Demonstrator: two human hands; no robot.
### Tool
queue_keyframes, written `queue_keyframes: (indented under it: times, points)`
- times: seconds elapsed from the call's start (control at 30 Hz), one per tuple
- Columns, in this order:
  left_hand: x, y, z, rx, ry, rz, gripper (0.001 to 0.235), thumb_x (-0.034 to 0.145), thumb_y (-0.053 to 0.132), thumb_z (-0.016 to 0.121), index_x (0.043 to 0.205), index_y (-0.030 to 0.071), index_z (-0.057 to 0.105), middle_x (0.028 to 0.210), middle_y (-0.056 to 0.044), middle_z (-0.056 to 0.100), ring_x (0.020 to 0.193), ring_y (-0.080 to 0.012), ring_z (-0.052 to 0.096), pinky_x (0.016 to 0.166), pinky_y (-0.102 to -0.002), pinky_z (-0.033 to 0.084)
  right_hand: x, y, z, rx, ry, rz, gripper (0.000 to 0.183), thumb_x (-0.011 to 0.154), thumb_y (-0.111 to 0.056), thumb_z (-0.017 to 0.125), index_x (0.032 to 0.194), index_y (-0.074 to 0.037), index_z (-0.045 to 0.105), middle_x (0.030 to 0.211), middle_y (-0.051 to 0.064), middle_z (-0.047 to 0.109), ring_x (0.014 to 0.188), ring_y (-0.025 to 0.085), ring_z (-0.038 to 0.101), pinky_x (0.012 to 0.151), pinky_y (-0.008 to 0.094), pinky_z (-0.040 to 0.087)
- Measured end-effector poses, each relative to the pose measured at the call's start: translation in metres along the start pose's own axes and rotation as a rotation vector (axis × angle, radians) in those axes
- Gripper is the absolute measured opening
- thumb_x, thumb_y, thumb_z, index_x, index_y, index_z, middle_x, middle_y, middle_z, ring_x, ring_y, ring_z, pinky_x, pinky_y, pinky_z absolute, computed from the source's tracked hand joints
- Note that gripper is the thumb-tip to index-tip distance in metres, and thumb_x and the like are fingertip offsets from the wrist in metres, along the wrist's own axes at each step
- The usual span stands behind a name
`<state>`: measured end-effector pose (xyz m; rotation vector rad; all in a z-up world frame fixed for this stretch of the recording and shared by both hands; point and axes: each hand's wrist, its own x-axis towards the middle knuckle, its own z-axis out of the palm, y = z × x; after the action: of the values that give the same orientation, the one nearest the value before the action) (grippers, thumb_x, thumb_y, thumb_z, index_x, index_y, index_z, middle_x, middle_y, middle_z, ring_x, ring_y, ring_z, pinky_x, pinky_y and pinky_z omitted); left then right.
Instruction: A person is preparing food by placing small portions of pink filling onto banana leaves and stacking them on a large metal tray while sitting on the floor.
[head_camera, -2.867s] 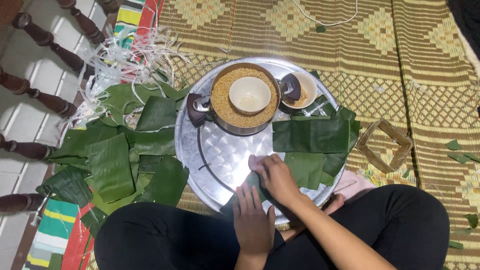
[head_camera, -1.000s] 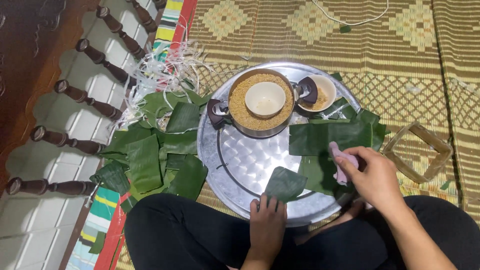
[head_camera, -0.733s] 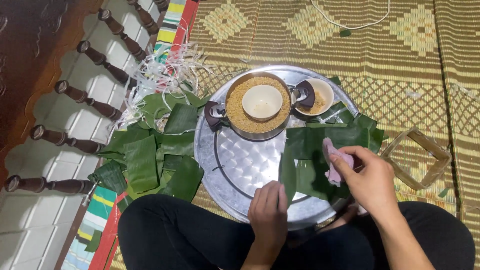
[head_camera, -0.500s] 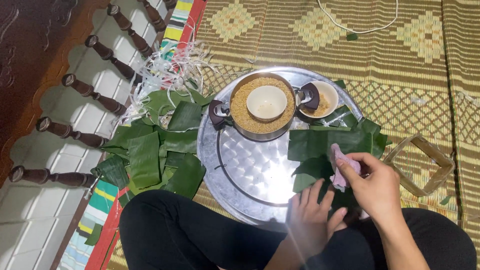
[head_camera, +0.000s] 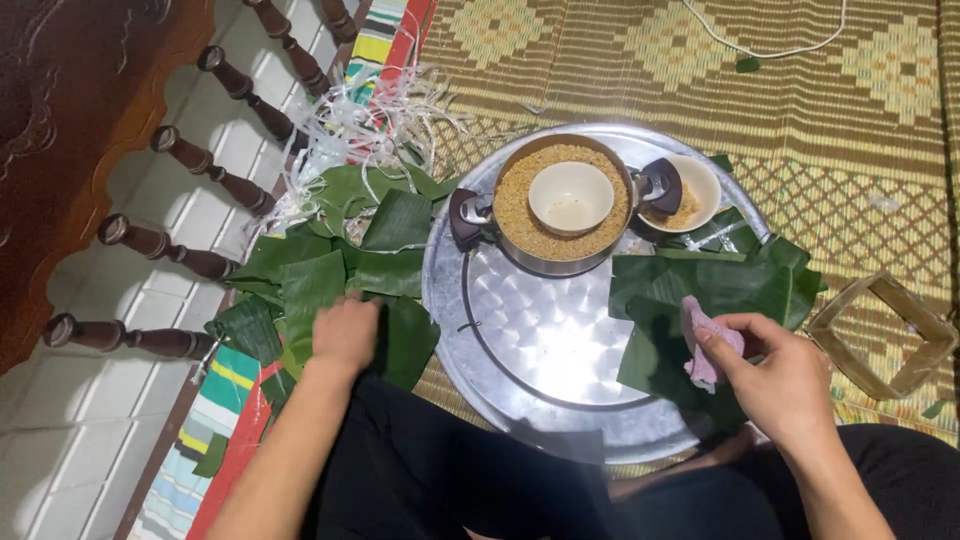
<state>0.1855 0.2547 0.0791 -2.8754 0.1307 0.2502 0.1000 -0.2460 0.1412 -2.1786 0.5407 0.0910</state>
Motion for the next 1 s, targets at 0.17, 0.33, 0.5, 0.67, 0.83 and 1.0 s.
queue_keyframes:
  times: [0.17,0.33,0.5,0.67,0.83,1.0]
  points:
    - [0.057,-0.006,0.05,0.387,-0.039,-0.06,0.024,0.089,0.022,0.071,0.112,0.02,0.078,0.12,-0.007,0.07,0.111,-0.0258,0.064,0.082,-0.045,0.05,0.006,0.012,0.01,-0.008,0.012,0.023,0.025,0.094,-0.023,0.084,0.108,-0.001,0.085,0.078,0.014,0.077,0.066,0.023,0.064,0.061,0.033,0.048]
    - [0.057,-0.014,0.039,0.283,-0.004,-0.016,0.014,0.087,0.016,0.071,0.095,0.018,0.082,0.11,-0.007,0.076,0.108,-0.028,0.066,0.088,-0.047,0.05,0.007,0.012,0.008,-0.034,0.02,0.058,0.026,0.095,-0.022,0.084,0.109,0.0,0.085,0.079,0.017,0.078,0.066,0.024,0.064,0.06,0.035,0.048]
    - [0.027,-0.042,0.002,0.016,-0.016,-0.155,0.019,0.083,0.021,0.074,0.094,0.007,0.082,0.098,-0.019,0.077,0.085,-0.0385,0.076,0.077,-0.048,0.061,0.007,0.012,0.011,-0.033,0.019,0.0,0.028,0.095,-0.023,0.084,0.112,0.0,0.083,0.082,0.016,0.077,0.067,0.024,0.063,0.061,0.034,0.049]
    - [-0.017,-0.06,-0.031,-0.86,0.808,-0.459,0.029,0.104,0.023,0.077,0.116,-0.002,0.071,0.111,-0.017,0.073,0.102,-0.0284,0.069,0.092,-0.041,0.056,0.004,0.009,0.006,-0.008,0.009,-0.004,0.026,0.094,-0.022,0.085,0.11,-0.002,0.084,0.082,0.014,0.078,0.07,0.023,0.064,0.062,0.034,0.048]
    - [-0.064,-0.042,-0.067,-1.587,1.011,-0.463,0.021,0.115,0.023,0.06,0.122,0.008,0.047,0.112,-0.007,0.07,0.093,-0.0089,0.067,0.082,-0.021,0.053,-0.003,-0.005,0.002,0.019,0.007,-0.025,0.026,0.095,-0.022,0.084,0.109,-0.001,0.084,0.079,0.014,0.077,0.067,0.021,0.063,0.06,0.032,0.047]
    - [-0.071,-0.05,-0.071,-2.13,0.979,-0.421,0.022,0.113,0.02,0.059,0.127,0.005,0.051,0.111,-0.009,0.071,0.096,-0.0153,0.076,0.076,-0.024,0.065,-0.006,-0.006,0.005,0.004,0.006,-0.015,0.028,0.095,-0.025,0.084,0.11,-0.002,0.084,0.082,0.014,0.078,0.071,0.024,0.067,0.064,0.035,0.051]
